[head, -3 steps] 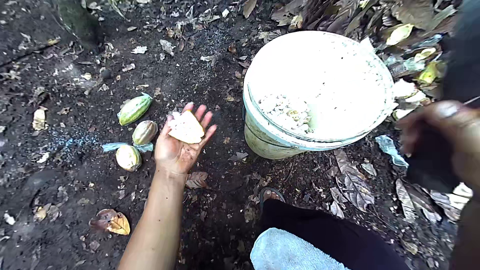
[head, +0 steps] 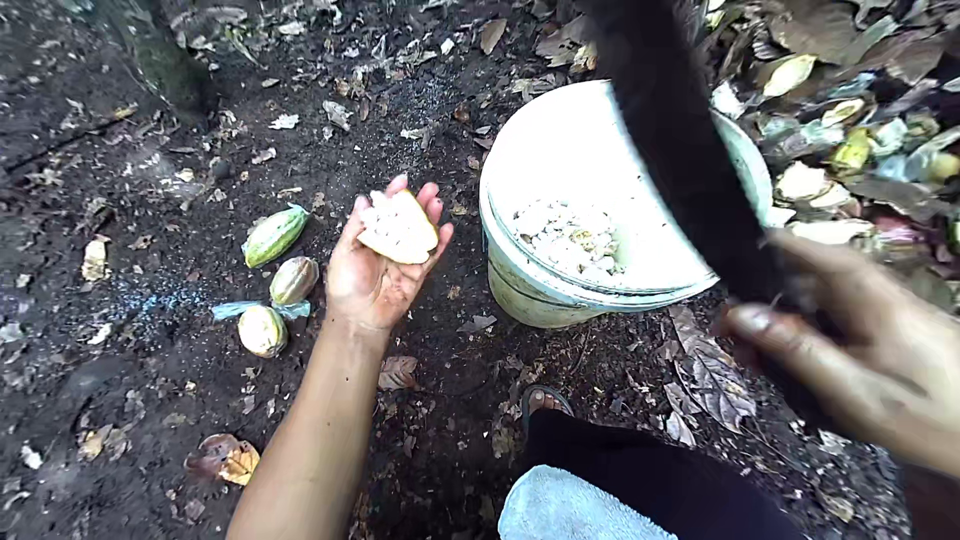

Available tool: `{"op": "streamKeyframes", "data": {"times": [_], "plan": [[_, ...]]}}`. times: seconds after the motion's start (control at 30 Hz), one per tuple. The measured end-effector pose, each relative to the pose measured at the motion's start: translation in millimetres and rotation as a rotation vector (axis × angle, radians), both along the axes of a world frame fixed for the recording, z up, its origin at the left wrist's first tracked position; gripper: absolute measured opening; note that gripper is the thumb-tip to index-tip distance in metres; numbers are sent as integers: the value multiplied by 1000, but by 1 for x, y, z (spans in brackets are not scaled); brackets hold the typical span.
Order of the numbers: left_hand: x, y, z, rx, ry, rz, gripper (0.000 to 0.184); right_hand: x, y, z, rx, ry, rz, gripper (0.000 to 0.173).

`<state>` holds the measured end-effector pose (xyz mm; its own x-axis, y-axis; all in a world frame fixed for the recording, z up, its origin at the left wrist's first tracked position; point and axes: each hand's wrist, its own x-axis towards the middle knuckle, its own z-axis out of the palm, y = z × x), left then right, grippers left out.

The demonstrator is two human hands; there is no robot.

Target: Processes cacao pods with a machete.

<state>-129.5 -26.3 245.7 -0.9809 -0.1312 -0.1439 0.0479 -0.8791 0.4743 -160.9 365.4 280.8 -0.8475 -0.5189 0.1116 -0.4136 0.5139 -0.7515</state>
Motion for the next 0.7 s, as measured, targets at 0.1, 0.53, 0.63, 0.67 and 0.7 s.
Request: {"op": "streamKeyframes", "data": {"times": [0.1,0.53,0.63,0.67,0.7], "plan": [[-40,19,25,-100,-21,19,69,17,6,5,74,35,163,55],[-107,87,41,-787,-98,-30,57,31,12,2,268,200,106,51],[-114,94,37,-1044,-5,24,53,30,16,3,267,163,101,51],[-117,94,33,-1188,81,58,50,29,16,3,266,125,103,51],[-120,93,31,-1331,160,100,47,28,15,4,253,76,107,51]]}}
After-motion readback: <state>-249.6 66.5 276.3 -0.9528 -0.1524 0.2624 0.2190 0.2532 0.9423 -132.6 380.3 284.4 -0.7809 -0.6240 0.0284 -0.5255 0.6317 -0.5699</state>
